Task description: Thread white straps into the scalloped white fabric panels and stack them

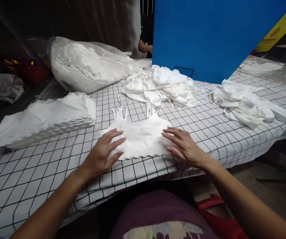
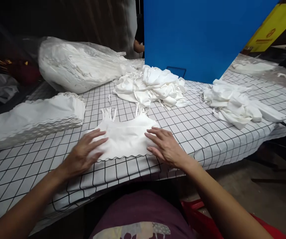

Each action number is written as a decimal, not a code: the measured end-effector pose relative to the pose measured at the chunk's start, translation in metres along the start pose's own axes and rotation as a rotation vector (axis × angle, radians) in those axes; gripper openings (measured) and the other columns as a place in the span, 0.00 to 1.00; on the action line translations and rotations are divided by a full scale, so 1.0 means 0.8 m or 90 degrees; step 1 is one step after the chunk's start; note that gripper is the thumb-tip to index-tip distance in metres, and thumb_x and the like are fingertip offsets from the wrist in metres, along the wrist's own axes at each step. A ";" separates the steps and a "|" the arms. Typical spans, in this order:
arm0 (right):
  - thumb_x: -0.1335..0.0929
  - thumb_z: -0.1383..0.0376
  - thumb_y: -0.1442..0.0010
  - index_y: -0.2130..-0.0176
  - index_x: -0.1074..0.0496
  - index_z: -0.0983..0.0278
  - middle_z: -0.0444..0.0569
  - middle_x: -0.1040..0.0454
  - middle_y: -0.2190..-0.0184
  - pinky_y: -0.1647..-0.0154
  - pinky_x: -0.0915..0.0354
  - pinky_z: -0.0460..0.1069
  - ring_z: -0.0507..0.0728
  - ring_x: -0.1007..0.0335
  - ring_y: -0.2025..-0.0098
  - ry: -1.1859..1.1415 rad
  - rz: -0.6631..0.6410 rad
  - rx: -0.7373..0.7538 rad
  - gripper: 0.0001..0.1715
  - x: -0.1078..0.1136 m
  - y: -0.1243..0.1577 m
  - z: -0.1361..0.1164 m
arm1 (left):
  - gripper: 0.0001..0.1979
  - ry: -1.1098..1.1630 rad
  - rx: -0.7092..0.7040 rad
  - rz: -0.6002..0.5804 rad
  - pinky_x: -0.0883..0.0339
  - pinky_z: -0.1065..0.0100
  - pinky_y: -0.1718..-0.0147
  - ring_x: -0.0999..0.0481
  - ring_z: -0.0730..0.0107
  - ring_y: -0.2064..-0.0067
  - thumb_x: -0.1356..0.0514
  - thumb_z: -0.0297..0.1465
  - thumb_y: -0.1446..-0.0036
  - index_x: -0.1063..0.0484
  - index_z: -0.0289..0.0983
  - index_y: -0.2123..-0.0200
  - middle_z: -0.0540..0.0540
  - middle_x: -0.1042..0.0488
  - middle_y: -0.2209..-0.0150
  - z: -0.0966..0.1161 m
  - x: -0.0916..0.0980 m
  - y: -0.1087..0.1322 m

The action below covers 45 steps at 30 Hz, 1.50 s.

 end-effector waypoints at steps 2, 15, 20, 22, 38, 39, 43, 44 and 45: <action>0.43 0.50 0.30 0.33 0.43 0.60 0.53 0.43 0.31 0.33 0.46 0.62 0.63 0.53 0.29 0.031 -0.077 -0.026 0.32 -0.025 -0.012 0.004 | 0.26 -0.047 0.027 -0.094 0.48 0.44 0.34 0.54 0.49 0.28 0.49 0.41 0.32 0.40 0.41 0.34 0.43 0.46 0.30 -0.006 -0.033 -0.016; 0.47 0.45 0.30 0.29 0.51 0.62 0.54 0.57 0.27 0.31 0.51 0.66 0.64 0.65 0.26 0.091 -0.156 -0.109 0.40 -0.060 -0.012 0.036 | 0.30 -0.078 0.195 -0.237 0.62 0.41 0.32 0.65 0.52 0.26 0.56 0.47 0.30 0.55 0.47 0.29 0.47 0.61 0.26 -0.071 -0.052 0.009; 0.45 0.45 0.30 0.29 0.51 0.59 0.54 0.55 0.28 0.32 0.48 0.66 0.65 0.62 0.26 0.088 -0.137 -0.091 0.38 -0.056 -0.013 0.033 | 0.30 -0.088 0.189 -0.210 0.59 0.41 0.32 0.62 0.51 0.26 0.54 0.47 0.31 0.53 0.47 0.29 0.46 0.58 0.27 -0.069 -0.049 0.010; 0.45 0.45 0.30 0.29 0.50 0.59 0.54 0.52 0.28 0.32 0.49 0.66 0.65 0.60 0.26 0.095 -0.130 -0.088 0.38 -0.052 -0.015 0.031 | 0.30 -0.096 0.197 -0.227 0.57 0.40 0.33 0.61 0.49 0.27 0.54 0.47 0.31 0.52 0.47 0.29 0.45 0.58 0.27 -0.070 -0.047 0.009; 0.43 0.51 0.30 0.32 0.42 0.61 0.57 0.45 0.30 0.33 0.47 0.69 0.65 0.52 0.28 -0.001 -0.144 -0.065 0.33 -0.036 -0.022 0.029 | 0.24 0.041 -0.098 -0.132 0.48 0.56 0.32 0.48 0.58 0.29 0.54 0.36 0.29 0.40 0.32 0.35 0.38 0.43 0.31 0.059 -0.125 -0.175; 0.42 0.53 0.29 0.35 0.37 0.60 0.57 0.41 0.33 0.34 0.43 0.66 0.64 0.46 0.31 -0.033 -0.136 -0.060 0.29 -0.024 -0.028 0.032 | 0.26 0.049 -0.093 -0.143 0.49 0.55 0.32 0.50 0.57 0.28 0.55 0.38 0.29 0.42 0.32 0.34 0.38 0.44 0.31 0.055 -0.137 -0.184; 0.40 0.55 0.30 0.50 0.25 0.59 0.53 0.23 0.50 0.52 0.28 0.54 0.58 0.25 0.51 -0.173 -0.040 -0.130 0.21 0.027 -0.078 0.058 | 0.33 0.063 -0.079 -0.184 0.57 0.50 0.31 0.55 0.52 0.27 0.60 0.48 0.30 0.47 0.34 0.32 0.39 0.48 0.29 0.040 -0.163 -0.192; 0.39 0.54 0.31 0.53 0.24 0.60 0.52 0.21 0.56 0.57 0.28 0.52 0.58 0.24 0.56 -0.186 -0.017 -0.165 0.20 0.034 -0.097 0.066 | 0.34 0.063 -0.082 -0.183 0.58 0.50 0.31 0.57 0.51 0.27 0.60 0.49 0.31 0.47 0.35 0.31 0.40 0.48 0.29 0.038 -0.164 -0.192; 0.39 0.53 0.32 0.57 0.23 0.61 0.51 0.21 0.61 0.62 0.30 0.51 0.57 0.24 0.60 -0.188 -0.008 -0.204 0.20 0.035 -0.117 0.075 | 0.34 0.062 -0.084 -0.179 0.59 0.50 0.31 0.57 0.50 0.27 0.61 0.50 0.31 0.47 0.35 0.31 0.40 0.47 0.29 0.037 -0.164 -0.191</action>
Point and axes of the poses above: each hand's wrist, its own y-axis away from the middle knuckle, its own x-axis out of the back of the hand, z = x × y, the point moved 6 cm from there along -y, towards the middle knuckle
